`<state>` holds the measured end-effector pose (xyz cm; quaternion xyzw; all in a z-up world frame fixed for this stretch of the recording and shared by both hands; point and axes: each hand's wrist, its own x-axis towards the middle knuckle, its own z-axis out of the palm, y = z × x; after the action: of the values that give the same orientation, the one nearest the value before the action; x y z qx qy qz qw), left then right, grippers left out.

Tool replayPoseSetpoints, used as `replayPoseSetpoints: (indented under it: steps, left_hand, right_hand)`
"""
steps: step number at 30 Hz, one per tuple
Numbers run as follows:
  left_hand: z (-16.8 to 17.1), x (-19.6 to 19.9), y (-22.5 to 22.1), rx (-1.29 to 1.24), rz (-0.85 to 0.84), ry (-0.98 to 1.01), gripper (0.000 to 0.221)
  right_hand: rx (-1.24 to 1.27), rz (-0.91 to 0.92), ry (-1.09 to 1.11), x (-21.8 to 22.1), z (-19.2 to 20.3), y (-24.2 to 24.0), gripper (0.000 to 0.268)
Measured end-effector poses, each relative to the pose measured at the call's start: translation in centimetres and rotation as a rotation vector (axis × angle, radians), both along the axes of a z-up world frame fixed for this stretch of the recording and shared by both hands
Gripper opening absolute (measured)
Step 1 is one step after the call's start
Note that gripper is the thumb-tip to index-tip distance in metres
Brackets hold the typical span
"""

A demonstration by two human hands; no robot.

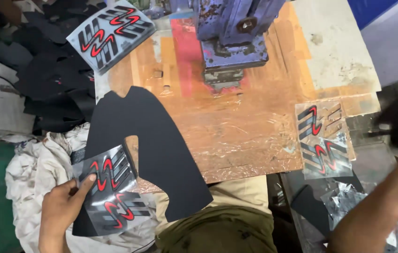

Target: Using a heat press machine to apply decorative graphics to precut black fabric pieces.

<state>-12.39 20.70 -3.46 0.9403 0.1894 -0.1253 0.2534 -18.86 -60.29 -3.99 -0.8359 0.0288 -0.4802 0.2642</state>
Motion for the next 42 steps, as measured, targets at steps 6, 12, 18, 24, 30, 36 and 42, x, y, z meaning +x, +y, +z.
replayPoseSetpoints:
  steps: [6, 12, 18, 24, 30, 36, 42]
  left_hand:
    - [0.4, 1.1, -1.2, -0.035, -0.049, -0.040, 0.062]
    - [2.2, 1.1, -1.5, 0.000, -0.090, -0.013, 0.053]
    - [5.2, 1.4, -9.5, 0.086, -0.301, -0.730, 0.076]
    - [3.5, 4.7, -20.0, 0.006, -0.852, -0.576, 0.087]
    - [-1.9, 15.0, -23.0, 0.263, -0.899, -0.797, 0.088]
    - [1.1, 14.9, -22.8, 0.183, -0.846, -0.556, 0.097]
    - [2.3, 15.6, -21.9, 0.107, -0.780, -0.614, 0.081]
  right_hand:
    - [-0.244, 0.443, 0.655, -3.4, 7.1, 26.7, 0.053]
    - [-0.225, 0.788, 0.857, -1.7, 7.4, 24.9, 0.063]
    - [-0.282, 0.981, 1.043, -0.9, 10.3, 28.8, 0.072]
    - [-0.325, 0.514, 0.719, 1.4, 4.7, 35.6, 0.077]
    - [-0.550, 0.514, 0.557, 10.9, 3.9, 31.9, 0.082]
    - [-0.561, 0.584, 0.532, 13.3, 4.5, 31.1, 0.076]
    - [-0.577, 0.531, 0.528, 13.7, 5.6, 31.8, 0.063]
